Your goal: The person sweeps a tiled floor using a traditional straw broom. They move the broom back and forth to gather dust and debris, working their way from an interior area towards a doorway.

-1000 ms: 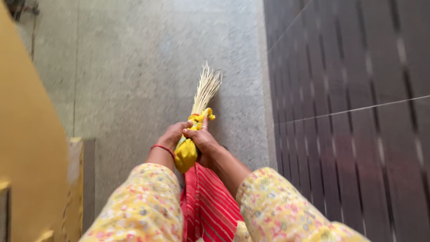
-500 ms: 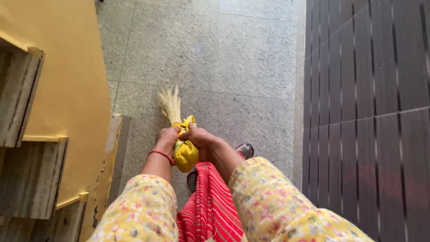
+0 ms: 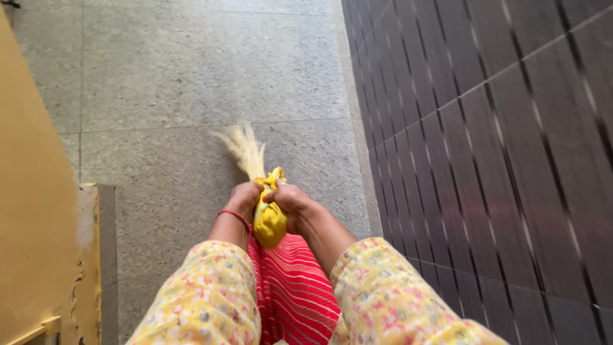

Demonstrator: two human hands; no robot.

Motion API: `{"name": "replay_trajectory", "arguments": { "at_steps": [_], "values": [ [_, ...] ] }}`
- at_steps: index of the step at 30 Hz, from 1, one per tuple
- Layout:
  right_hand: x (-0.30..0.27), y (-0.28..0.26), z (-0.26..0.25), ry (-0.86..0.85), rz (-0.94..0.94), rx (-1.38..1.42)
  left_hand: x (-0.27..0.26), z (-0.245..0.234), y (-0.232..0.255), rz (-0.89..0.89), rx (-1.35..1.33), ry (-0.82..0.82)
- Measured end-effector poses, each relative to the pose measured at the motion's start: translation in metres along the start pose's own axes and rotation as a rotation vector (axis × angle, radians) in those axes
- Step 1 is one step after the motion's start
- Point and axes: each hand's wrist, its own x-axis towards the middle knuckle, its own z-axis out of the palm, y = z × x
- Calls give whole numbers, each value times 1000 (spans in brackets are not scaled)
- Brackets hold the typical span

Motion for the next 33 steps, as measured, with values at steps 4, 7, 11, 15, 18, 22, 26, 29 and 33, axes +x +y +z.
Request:
{"name": "replay_trajectory", "arguments": {
  "at_steps": [4, 7, 11, 15, 18, 22, 26, 29, 33],
  "values": [
    [6, 11, 6, 75, -162, 110, 9, 4, 6, 29, 105, -98],
    [10, 33, 13, 87, -147, 192, 8, -16, -10, 23, 62, -121],
    [10, 66, 12, -49, 59, 206, -10, -49, -38, -35, 39, -41],
    [-3, 98, 25, -43, 84, 8, -46, -85, -54, -12, 72, 182],
    [-3, 110, 35, -212, 87, -3, -76, -96, -62, 17, -75, 69],
    [-4, 115, 33, -347, 248, -103, -132, -98, -68, 128, 127, 557],
    [-23, 127, 19, -409, 280, -204, -162, -86, -92, 62, 200, 701],
    [-43, 142, -10, -275, 254, -243, -160, -62, -122, -60, 16, 576],
    [-50, 151, -64, -182, 164, -149, -135, -22, -167, 42, -198, 428]
  ]
}}
